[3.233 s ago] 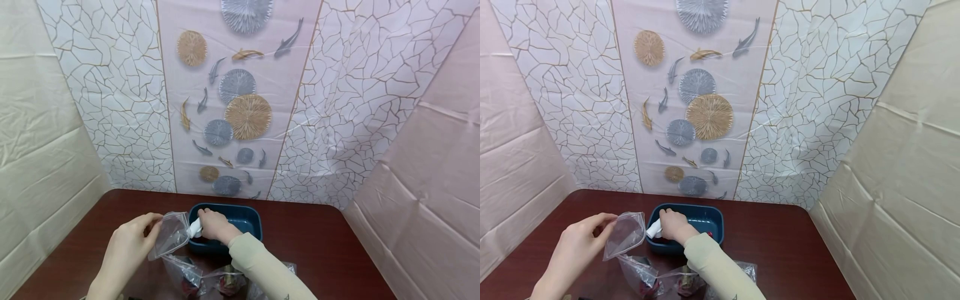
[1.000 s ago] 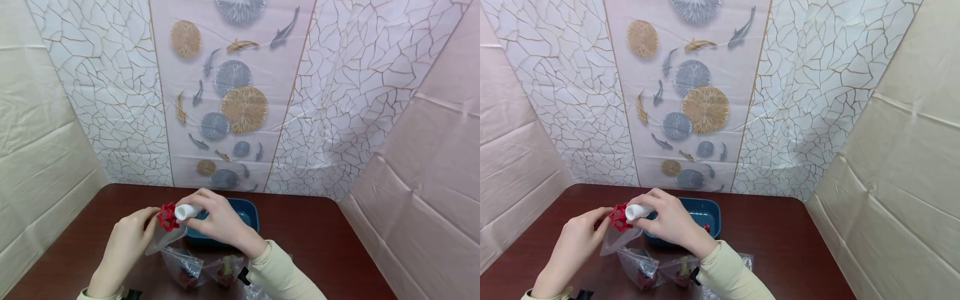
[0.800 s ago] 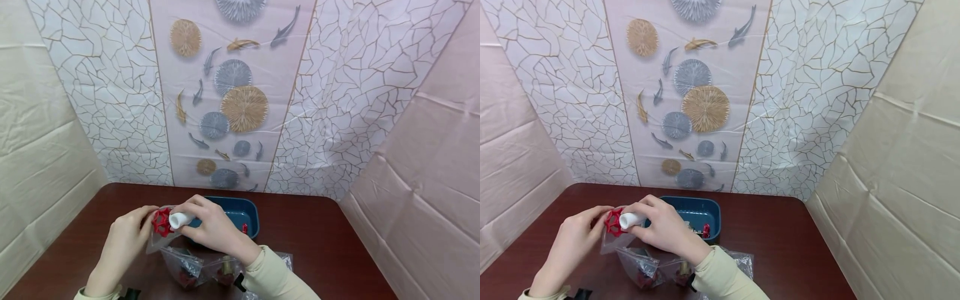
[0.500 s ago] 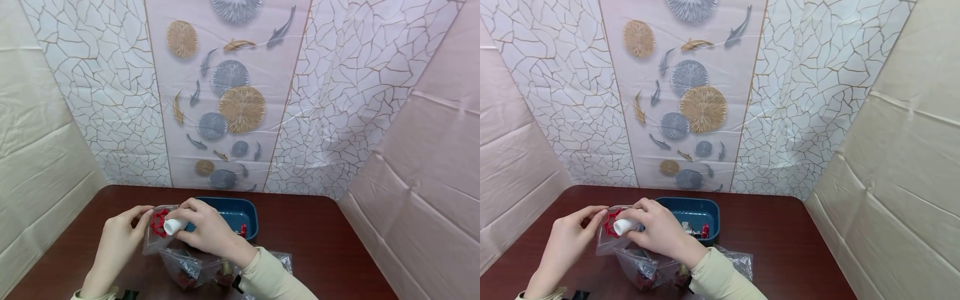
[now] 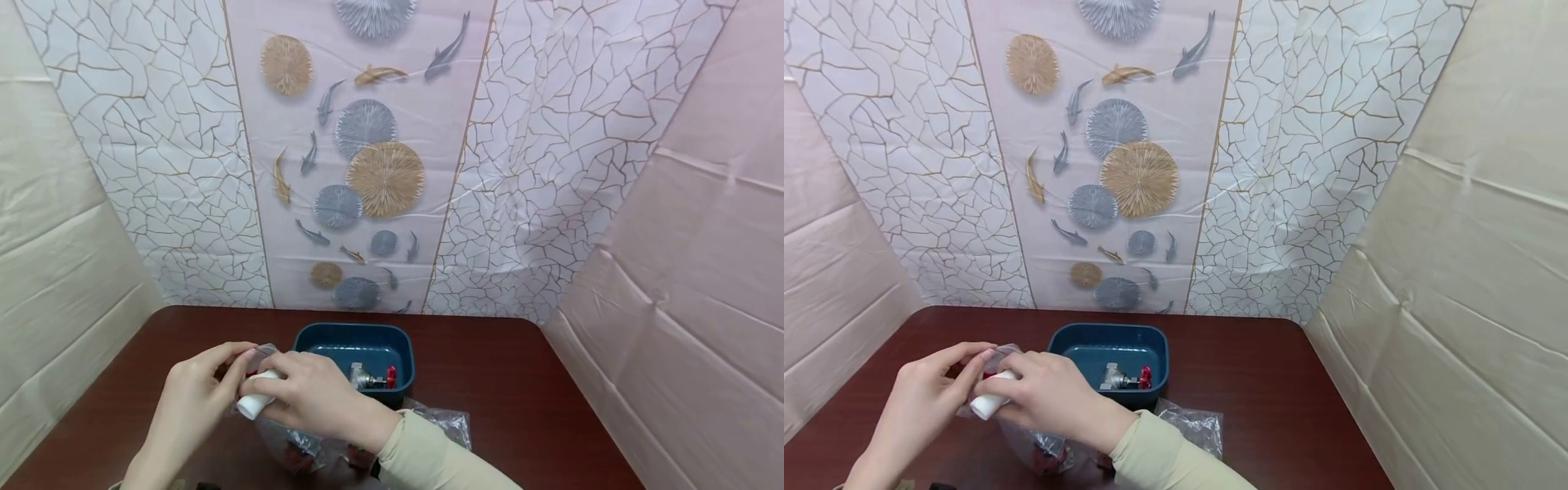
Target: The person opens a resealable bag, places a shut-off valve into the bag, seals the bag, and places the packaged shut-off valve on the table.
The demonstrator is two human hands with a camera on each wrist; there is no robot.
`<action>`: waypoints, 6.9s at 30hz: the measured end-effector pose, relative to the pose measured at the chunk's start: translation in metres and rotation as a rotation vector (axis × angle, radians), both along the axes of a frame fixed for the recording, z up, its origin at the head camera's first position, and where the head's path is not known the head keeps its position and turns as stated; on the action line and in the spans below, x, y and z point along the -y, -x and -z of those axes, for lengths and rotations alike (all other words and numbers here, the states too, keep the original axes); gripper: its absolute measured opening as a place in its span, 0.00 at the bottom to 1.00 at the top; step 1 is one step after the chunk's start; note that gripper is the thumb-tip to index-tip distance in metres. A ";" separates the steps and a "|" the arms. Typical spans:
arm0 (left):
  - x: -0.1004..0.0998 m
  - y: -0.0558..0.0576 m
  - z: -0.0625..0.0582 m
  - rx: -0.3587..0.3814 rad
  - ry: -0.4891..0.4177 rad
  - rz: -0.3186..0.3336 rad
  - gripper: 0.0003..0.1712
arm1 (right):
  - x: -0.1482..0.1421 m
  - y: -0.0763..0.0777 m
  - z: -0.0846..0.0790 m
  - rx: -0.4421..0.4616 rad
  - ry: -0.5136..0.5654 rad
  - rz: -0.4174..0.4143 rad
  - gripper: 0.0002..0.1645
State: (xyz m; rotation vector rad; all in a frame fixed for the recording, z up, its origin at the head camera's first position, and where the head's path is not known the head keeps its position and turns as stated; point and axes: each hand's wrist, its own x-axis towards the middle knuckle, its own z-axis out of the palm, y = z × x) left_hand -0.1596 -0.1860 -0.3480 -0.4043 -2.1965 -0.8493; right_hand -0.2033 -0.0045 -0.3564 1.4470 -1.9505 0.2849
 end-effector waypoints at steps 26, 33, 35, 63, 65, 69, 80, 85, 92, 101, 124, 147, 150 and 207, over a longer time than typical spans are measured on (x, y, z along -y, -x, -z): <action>-0.003 -0.016 -0.015 -0.195 0.247 -0.060 0.08 | 0.003 -0.011 -0.003 0.051 0.030 0.197 0.10; 0.002 -0.016 -0.018 -0.214 0.235 -0.075 0.09 | 0.006 -0.011 -0.005 0.170 -0.006 0.132 0.08; 0.005 -0.015 -0.019 -0.214 0.241 -0.080 0.09 | 0.006 -0.011 -0.005 0.198 0.012 0.118 0.08; 0.051 -0.010 0.013 -0.063 0.367 0.037 0.18 | 0.016 -0.003 0.008 0.601 0.039 0.100 0.09; 0.051 -0.010 0.015 -0.050 0.362 0.035 0.18 | 0.016 -0.002 0.009 0.608 0.039 0.101 0.09; 0.050 -0.014 0.018 0.020 0.364 0.015 0.18 | 0.016 -0.001 0.010 0.608 0.042 0.106 0.10; 0.076 -0.025 0.042 0.063 0.413 0.110 0.30 | 0.012 0.002 0.021 0.608 0.053 0.082 0.11; 0.083 -0.025 0.045 0.033 0.367 0.134 0.25 | 0.006 0.003 0.027 0.614 0.084 0.025 0.10; 0.082 -0.026 0.048 0.087 0.317 0.079 0.19 | 0.003 0.004 0.030 0.630 0.075 0.016 0.10; 0.079 -0.035 0.055 0.289 0.269 0.109 0.10 | -0.001 0.004 0.034 0.720 0.056 0.024 0.11; 0.092 -0.031 0.063 0.038 0.341 0.038 0.16 | -0.016 0.016 0.042 0.834 -0.039 -0.016 0.13; 0.100 -0.034 0.058 -0.020 0.470 -0.005 0.18 | -0.020 0.020 0.046 0.500 -0.034 -0.075 0.11; 0.100 -0.035 0.059 0.002 0.481 0.000 0.20 | -0.020 0.020 0.046 0.484 -0.030 -0.087 0.10; 0.017 0.000 0.050 -0.106 0.508 0.231 0.15 | -0.006 0.005 0.045 0.366 -0.043 -0.031 0.04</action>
